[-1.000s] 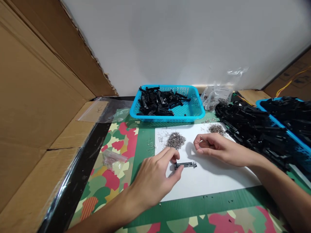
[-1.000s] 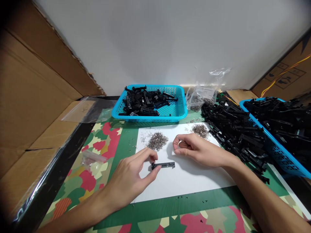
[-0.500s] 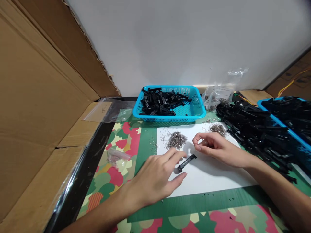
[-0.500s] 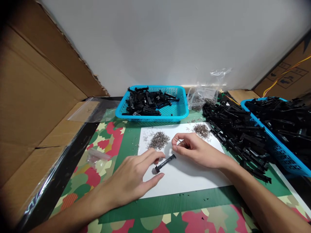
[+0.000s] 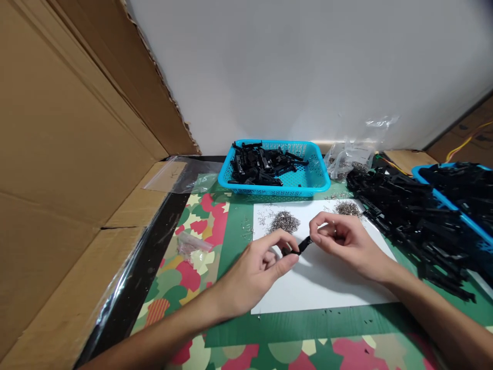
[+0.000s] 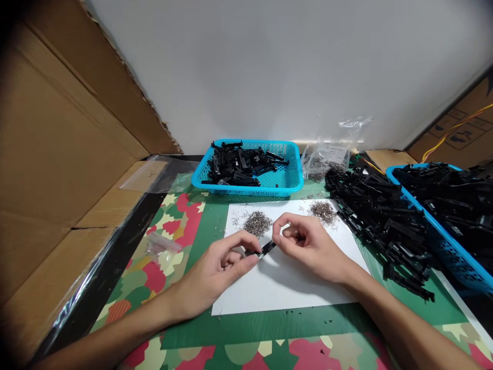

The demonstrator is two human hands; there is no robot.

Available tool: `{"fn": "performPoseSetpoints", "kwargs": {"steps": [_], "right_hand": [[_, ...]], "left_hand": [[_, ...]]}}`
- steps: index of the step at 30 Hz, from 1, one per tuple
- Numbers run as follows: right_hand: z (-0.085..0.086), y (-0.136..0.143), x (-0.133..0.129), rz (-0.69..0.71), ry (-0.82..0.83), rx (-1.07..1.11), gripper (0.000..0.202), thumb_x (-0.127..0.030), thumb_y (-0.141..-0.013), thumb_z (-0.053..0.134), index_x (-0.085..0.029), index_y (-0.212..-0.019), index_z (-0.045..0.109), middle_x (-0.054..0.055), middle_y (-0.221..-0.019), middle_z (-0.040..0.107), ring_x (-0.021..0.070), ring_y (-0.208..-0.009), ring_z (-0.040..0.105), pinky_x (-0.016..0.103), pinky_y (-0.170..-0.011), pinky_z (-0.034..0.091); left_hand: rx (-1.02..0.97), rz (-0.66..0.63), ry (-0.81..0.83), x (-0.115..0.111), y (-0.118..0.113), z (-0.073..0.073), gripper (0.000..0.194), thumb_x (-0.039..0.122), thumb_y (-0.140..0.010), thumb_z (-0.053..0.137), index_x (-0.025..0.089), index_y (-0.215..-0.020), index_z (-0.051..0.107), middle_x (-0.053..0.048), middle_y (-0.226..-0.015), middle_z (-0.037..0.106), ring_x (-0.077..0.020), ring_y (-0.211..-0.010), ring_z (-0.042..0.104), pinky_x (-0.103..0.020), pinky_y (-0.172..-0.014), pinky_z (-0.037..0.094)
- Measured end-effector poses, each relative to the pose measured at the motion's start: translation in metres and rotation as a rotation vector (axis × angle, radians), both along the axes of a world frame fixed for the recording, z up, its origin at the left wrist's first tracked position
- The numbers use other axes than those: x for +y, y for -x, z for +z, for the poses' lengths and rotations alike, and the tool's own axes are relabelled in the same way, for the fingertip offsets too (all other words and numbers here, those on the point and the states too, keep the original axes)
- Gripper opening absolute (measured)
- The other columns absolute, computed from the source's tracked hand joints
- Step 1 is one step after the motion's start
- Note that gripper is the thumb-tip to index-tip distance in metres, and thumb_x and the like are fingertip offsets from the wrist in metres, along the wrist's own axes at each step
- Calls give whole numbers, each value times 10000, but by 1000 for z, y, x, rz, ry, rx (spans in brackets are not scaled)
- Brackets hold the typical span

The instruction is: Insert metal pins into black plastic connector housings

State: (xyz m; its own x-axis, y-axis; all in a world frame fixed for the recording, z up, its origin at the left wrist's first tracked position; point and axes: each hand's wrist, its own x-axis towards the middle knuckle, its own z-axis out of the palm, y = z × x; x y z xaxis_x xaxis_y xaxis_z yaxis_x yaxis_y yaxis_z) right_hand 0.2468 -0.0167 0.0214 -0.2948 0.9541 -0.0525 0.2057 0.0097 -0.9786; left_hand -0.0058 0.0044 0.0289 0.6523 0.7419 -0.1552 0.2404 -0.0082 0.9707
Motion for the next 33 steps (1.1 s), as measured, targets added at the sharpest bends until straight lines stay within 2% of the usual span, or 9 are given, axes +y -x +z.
{"fn": "performPoseSetpoints", "kwargs": {"steps": [4,6,8,11,14,17,22,26,33], "right_hand": [[-1,2,-1,-226,-114,-36,296,-475,-986,681,-198,-889,647,-71,-618,311,120,-574,244,285,-540,198],[0,0,2,-247,-107,-93,283,-454,-964,688,-189,-869,657,-73,-608,308,116,-569,248,285,-539,195],[2,-3,5,-193,-52,-188,279,-439,-944,691,-179,-843,675,-70,-600,321,116,-572,266,282,-541,201],[1,-6,9,-109,23,-294,270,-414,-915,699,-174,-793,683,-56,-602,374,120,-588,321,272,-539,230],[0,-5,9,-95,58,-301,263,-405,-901,699,-177,-772,669,-47,-606,417,122,-591,349,265,-532,245],[-1,-2,7,-99,68,-256,246,-406,-918,680,-179,-823,670,-53,-591,429,117,-565,337,266,-517,225],[2,2,6,-78,61,-275,263,-395,-965,626,-176,-825,668,-42,-617,473,115,-568,359,268,-523,250],[2,2,6,-86,-31,-419,264,-355,-978,606,-173,-818,711,-53,-587,406,120,-565,354,282,-548,247],[-8,4,0,-117,-224,-567,248,-347,-993,599,-170,-930,761,-52,-541,462,123,-500,385,280,-533,276]], "left_hand": [[-171,107,201,0,-4,-9,349,524,-1027,698,201,-1146,755,35,-734,615,-55,-468,302,-213,-437,184],[-182,129,221,0,-6,-12,367,526,-1016,716,174,-1089,790,-13,-766,717,-47,-442,316,-210,-418,209],[-161,147,199,-1,-7,-14,378,519,-1014,720,152,-1017,808,-51,-751,766,-65,-437,414,-215,-414,265],[-143,175,157,-4,-8,-14,349,484,-1009,736,147,-954,809,-68,-729,781,-142,-544,638,-234,-466,392],[-155,184,122,-7,-10,-14,277,423,-1020,736,164,-958,815,-62,-772,803,-192,-694,755,-272,-601,531],[-169,189,68,-9,-10,-15,207,360,-1037,723,188,-988,828,-49,-834,827,-186,-771,774,-278,-701,577],[-38,142,-58,-11,-8,-17,159,302,-1029,718,208,-1019,846,-43,-913,840,-189,-820,743,-284,-719,550],[35,104,-64,-11,-6,-19,186,355,-1036,711,228,-1060,845,-33,-941,835,-180,-802,714,-267,-657,499],[16,104,-63,-11,-8,-22,169,326,-1021,724,216,-1044,849,-23,-940,834,-163,-778,715,-255,-665,503]]}}
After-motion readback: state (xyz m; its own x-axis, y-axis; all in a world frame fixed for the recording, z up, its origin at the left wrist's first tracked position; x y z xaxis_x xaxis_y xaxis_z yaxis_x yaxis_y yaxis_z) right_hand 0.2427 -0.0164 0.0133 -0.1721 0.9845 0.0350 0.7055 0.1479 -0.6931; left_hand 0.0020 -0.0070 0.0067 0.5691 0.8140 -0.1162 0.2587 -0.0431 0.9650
